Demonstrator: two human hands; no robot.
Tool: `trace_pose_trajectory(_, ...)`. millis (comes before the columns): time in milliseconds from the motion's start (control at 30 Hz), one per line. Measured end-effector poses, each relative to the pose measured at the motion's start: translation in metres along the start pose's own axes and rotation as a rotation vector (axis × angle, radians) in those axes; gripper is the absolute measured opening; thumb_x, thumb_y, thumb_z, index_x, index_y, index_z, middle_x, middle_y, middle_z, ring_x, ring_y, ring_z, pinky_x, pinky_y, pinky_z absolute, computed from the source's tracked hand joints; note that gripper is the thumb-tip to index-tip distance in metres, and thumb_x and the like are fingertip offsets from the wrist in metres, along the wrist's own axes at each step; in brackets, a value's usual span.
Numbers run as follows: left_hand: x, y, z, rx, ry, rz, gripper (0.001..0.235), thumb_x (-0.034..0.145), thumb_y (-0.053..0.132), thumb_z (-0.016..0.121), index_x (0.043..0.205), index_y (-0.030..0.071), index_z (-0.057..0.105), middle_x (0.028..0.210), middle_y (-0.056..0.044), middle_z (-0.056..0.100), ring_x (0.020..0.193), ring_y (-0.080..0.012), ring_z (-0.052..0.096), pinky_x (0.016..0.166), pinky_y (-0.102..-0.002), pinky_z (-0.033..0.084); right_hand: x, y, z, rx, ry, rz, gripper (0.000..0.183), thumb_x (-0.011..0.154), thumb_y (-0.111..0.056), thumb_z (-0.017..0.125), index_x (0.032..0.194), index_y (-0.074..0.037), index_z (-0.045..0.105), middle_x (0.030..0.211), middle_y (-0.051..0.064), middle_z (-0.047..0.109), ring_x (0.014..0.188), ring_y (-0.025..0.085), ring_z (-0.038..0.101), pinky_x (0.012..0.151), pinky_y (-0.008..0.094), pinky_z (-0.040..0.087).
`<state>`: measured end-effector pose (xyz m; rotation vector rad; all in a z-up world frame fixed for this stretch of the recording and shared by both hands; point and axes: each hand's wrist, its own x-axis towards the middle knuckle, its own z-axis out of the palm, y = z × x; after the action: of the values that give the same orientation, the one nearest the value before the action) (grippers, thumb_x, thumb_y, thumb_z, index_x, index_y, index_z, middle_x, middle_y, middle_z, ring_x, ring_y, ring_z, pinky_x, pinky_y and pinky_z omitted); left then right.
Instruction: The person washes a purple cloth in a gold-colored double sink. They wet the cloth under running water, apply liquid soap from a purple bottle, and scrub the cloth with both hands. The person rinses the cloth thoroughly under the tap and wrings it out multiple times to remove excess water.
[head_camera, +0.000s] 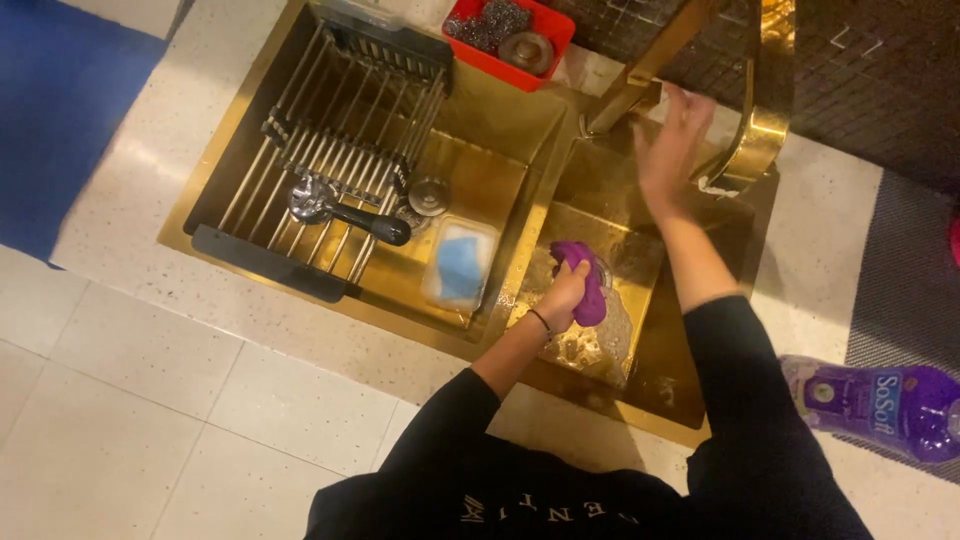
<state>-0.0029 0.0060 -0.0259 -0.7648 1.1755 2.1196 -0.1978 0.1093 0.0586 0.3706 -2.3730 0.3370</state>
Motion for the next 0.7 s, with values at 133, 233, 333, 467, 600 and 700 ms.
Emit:
trace_pose_trajectory(133, -0.026, -0.016, -0.001, 0.007, -0.008, 0.276, 0.049, 0.110, 0.036, 0.040, 0.150, 0.009, 0.030, 0.127, -0.019, 0.048, 0.100, -0.0363, 0.067, 0.088, -0.047, 0.056, -0.113, -0.011, -0.042, 0.509, -0.650, 0.670, 0.076, 0.098, -0.054, 0.062, 0.138, 0.010, 0.053, 0.128, 0.042, 0.052, 0.105, 0.055, 0.057, 0.088, 0.061, 0.051)
trace_pose_trajectory(233, -0.054, -0.010, 0.009, 0.198, 0.028, 0.335, 0.050, 0.109, 0.039, 0.034, 0.150, 0.011, 0.029, 0.137, -0.024, 0.047, 0.119, -0.0416, 0.054, 0.104, -0.052, 0.041, -0.113, -0.104, -0.138, 1.012, -1.102, 1.242, 0.105, 0.086, -0.084, 0.045, 0.148, 0.002, 0.038, 0.144, 0.031, 0.038, 0.115, 0.044, 0.046, 0.097, 0.055, 0.038)
trace_pose_trajectory(333, -0.034, -0.009, 0.007, 0.656, 0.035, 0.145, 0.079, 0.097, 0.065, 0.011, 0.154, 0.014, 0.029, 0.157, -0.019, 0.033, 0.148, -0.0365, 0.022, 0.117, -0.060, 0.000, -0.172, -0.095, -0.133, 1.167, -0.935, 1.536, 0.098, 0.083, -0.067, 0.064, 0.150, -0.002, 0.037, 0.145, 0.026, 0.039, 0.126, 0.038, 0.045, 0.105, 0.056, 0.034)
trace_pose_trajectory(467, 0.006, -0.014, -0.013, 0.315, -0.058, 0.157, 0.090, 0.096, 0.077, 0.006, 0.135, 0.021, 0.064, 0.102, -0.008, 0.064, 0.069, -0.0194, 0.057, 0.069, -0.028, 0.045, -0.225, -0.033, -0.090, 1.511, -0.816, 1.599, 0.041, 0.091, -0.028, 0.079, 0.117, -0.007, 0.056, 0.090, 0.007, 0.063, 0.060, 0.016, 0.065, 0.050, 0.028, 0.057)
trace_pose_trajectory(600, -0.011, -0.015, -0.001, -0.128, 0.234, -0.023, 0.071, 0.090, 0.053, 0.063, 0.137, 0.001, 0.049, 0.126, -0.025, 0.056, 0.098, -0.0407, 0.067, 0.065, -0.048, 0.052, -0.232, -0.019, -0.095, 2.049, -0.506, 1.766, 0.033, 0.093, -0.015, 0.070, 0.120, -0.006, 0.053, 0.106, 0.004, 0.061, 0.074, 0.007, 0.058, 0.062, 0.017, 0.053)
trace_pose_trajectory(700, -0.053, -0.024, 0.009, -0.173, -0.136, -0.384, 0.132, 0.076, 0.091, 0.053, 0.163, 0.005, 0.006, 0.166, -0.029, -0.005, 0.153, -0.0469, 0.005, 0.120, -0.064, 0.014, -0.227, -0.035, -0.111, 2.461, -0.093, 1.993, 0.031, 0.093, -0.013, 0.072, 0.116, -0.004, 0.052, 0.113, 0.005, 0.058, 0.085, 0.011, 0.059, 0.069, 0.018, 0.054)
